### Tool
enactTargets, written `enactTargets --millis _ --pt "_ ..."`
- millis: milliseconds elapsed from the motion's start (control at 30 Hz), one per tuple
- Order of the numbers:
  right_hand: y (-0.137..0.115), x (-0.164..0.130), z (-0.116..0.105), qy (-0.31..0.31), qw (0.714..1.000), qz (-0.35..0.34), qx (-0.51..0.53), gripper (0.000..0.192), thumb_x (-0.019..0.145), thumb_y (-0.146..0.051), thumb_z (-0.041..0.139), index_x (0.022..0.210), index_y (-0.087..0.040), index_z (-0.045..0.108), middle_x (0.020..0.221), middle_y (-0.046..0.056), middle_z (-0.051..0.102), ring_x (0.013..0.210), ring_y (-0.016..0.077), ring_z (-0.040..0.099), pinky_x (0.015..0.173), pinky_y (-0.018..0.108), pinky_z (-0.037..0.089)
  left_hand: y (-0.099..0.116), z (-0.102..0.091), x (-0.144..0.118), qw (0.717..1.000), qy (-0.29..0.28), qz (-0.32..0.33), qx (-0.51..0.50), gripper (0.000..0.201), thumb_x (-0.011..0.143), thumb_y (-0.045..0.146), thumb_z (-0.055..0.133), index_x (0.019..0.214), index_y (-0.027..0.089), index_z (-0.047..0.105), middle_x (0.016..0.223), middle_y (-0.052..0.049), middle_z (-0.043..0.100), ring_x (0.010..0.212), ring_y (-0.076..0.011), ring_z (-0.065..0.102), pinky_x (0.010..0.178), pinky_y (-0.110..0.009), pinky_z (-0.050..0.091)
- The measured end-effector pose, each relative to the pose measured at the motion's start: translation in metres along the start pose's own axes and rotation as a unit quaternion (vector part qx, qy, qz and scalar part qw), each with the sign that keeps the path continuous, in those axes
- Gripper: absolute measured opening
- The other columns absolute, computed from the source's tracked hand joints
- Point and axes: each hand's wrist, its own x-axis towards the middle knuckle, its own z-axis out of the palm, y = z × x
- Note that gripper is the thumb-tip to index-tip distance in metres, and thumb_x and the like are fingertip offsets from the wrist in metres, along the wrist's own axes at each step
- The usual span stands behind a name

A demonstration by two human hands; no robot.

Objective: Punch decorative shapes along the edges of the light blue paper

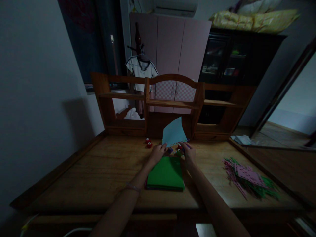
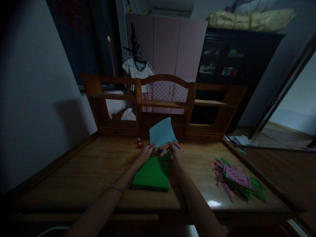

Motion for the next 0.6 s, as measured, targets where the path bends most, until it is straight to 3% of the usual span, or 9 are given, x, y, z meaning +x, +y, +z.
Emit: enactTargets --millis 300,600 --pt "0.0043 -0.0003 -0.0003 -0.017 0.999 0.009 0.025 0.035 0.063 -0.046 0.069 0.082 -0.017 0.065 0.072 0.004 0.065 0.059 0.0173 0.061 0.048 0.023 0.043 0.002 -0.0014 -0.0006 1.0 -0.003 0.011 0.002 0.055 0.085 0.058 0.03 0.062 0.015 0.055 0.054 -0.003 0.055 0.055 -0.0151 0.053 0.055 -0.025 0.034" --pt "0.0081 0.004 -0.0007 -0.007 1.0 0.011 0.024 0.036 0.061 -0.044 0.071 0.083 -0.015 0.065 0.07 0.004 0.064 0.058 0.0172 0.06 0.049 0.024 0.043 -0.0004 0.0001 0.0004 1.0 -0.003 -0.008 -0.002 0.055 0.085 0.059 0.032 0.061 0.015 0.055 0.054 -0.003 0.056 0.054 -0.0149 0.053 0.055 -0.025 0.035"
